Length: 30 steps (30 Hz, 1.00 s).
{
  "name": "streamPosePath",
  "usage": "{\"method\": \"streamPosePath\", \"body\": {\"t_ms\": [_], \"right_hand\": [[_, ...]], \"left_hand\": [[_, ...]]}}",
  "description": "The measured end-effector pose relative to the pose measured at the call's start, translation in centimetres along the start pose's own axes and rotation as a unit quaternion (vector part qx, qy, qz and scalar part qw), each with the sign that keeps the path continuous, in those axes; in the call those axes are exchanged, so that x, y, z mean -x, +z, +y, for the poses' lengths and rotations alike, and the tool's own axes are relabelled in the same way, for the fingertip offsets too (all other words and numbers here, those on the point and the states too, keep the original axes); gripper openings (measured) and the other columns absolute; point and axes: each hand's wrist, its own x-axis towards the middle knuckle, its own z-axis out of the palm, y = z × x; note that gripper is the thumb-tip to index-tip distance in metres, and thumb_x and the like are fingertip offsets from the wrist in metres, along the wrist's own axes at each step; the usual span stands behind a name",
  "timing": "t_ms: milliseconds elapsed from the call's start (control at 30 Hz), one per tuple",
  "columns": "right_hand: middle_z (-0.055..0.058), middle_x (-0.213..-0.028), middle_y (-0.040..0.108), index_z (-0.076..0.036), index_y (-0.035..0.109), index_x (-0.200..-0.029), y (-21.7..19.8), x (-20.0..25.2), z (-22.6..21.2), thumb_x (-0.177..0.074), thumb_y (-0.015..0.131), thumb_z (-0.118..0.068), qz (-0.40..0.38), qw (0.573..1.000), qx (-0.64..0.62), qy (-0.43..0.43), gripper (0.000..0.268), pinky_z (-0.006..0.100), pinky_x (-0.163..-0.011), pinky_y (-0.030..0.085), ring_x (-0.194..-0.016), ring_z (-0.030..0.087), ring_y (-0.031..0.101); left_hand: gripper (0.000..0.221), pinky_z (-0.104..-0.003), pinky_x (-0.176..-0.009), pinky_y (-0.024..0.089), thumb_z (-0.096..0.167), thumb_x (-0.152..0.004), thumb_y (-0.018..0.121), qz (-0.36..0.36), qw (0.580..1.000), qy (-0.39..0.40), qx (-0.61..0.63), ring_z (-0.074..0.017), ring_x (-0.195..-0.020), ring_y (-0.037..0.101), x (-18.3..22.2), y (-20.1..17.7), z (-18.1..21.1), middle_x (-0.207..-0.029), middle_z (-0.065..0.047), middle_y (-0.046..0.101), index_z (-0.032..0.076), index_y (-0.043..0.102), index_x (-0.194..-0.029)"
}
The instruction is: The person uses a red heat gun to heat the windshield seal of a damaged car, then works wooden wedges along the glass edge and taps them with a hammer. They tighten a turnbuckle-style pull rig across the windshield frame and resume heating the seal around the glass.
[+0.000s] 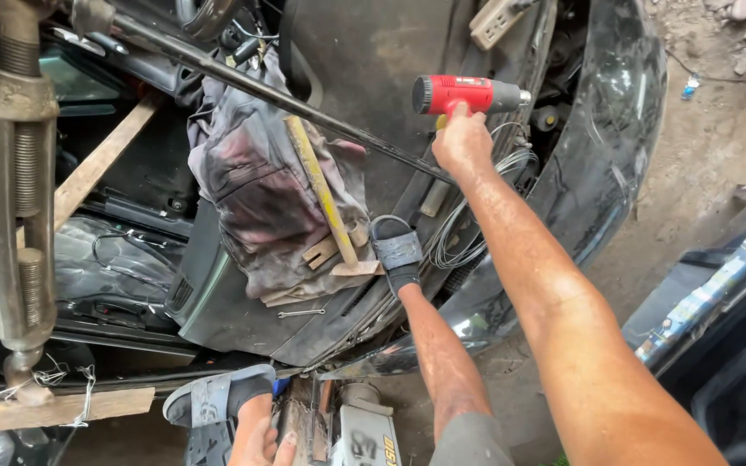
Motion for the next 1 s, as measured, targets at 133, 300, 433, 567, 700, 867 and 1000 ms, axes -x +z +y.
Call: {"method": "streamPosePath", "body": {"t_ms": [133,300,433,567,700,867,1000], "right_hand": [[0.033,-0.126,0.054,-0.004,0.044,-0.136,3.6,-0.8,-0.9,-0.090,0.066,-0.019,-0.003,1.000,0.000,-0.020,0.054,0.053,-0.095,0.051,-0.111,0.048,0.063],[0.031,-0.132,0.049,-0.006,0.042,-0.138,4.2,0.1,-1.8,-0.088,0.073,-0.022,-0.007,0.999,-0.021,0.035,0.060,0.052,-0.096,0.051,-0.116,0.048,0.060],[0.029,-0.133,0.049,-0.012,0.040,-0.145,5.0,0.4,1.1,-0.080,0.078,-0.022,-0.034,0.997,-0.049,0.057,0.076,0.051,-0.098,0.047,-0.119,0.047,0.056],[0.028,-0.132,0.059,-0.002,0.030,-0.153,6.2,-0.5,4.0,-0.073,0.086,-0.027,-0.012,0.995,-0.097,0.012,0.101,0.045,-0.105,0.046,-0.123,0.042,0.059],[0.025,-0.135,0.065,-0.005,0.035,-0.157,4.7,2.0,3.0,-0.078,0.081,-0.034,-0.051,0.990,-0.105,0.074,0.096,0.044,-0.110,0.048,-0.126,0.039,0.062],[0.029,-0.127,0.062,0.003,0.035,-0.150,4.2,5.9,2.3,-0.081,0.083,-0.042,-0.020,0.999,-0.039,0.032,0.095,0.048,-0.101,0.047,-0.118,0.043,0.060],[0.021,-0.111,0.072,-0.003,0.068,-0.116,3.5,12.1,-2.7,-0.090,0.071,-0.040,0.038,0.994,-0.014,-0.099,0.046,0.051,-0.095,0.051,-0.108,0.042,0.067]], "left_hand": [[0.080,-0.042,-0.095,0.058,0.022,-0.066,0.089,0.064,0.996,0.048,-0.042,-0.0339,-0.098,0.076,-1.5,1.9,-6.5,-0.104,-0.027,0.074,-0.008,0.059,-0.133],[0.084,-0.041,-0.094,0.059,0.027,-0.072,0.088,-0.029,0.996,-0.064,-0.050,-0.0359,-0.107,0.075,-0.6,0.0,-2.6,-0.112,-0.029,0.073,-0.006,0.053,-0.142],[0.085,-0.043,-0.095,0.057,0.028,-0.074,0.086,-0.070,0.988,-0.133,-0.040,-0.0366,-0.108,0.074,-0.4,-0.1,0.1,-0.118,-0.026,0.072,-0.001,0.051,-0.146],[0.085,-0.043,-0.097,0.059,0.030,-0.073,0.087,-0.074,0.988,-0.115,-0.070,-0.0357,-0.108,0.076,-1.7,0.3,2.1,-0.119,-0.025,0.073,0.000,0.054,-0.145],[0.085,-0.044,-0.097,0.057,0.030,-0.074,0.084,-0.100,0.987,-0.104,-0.069,-0.0356,-0.110,0.073,-1.9,-1.1,1.4,-0.120,-0.025,0.072,0.004,0.052,-0.147],[0.086,-0.042,-0.102,0.055,0.034,-0.070,0.087,-0.050,0.994,-0.022,-0.094,-0.0359,-0.114,0.073,-2.1,-2.2,-2.7,-0.116,-0.026,0.073,0.002,0.054,-0.143],[0.091,-0.043,-0.103,0.051,0.035,-0.074,0.088,-0.100,0.988,-0.011,-0.115,-0.0363,-0.116,0.069,-2.2,-5.3,-2.7,-0.120,-0.026,0.071,-0.002,0.048,-0.146]]}}
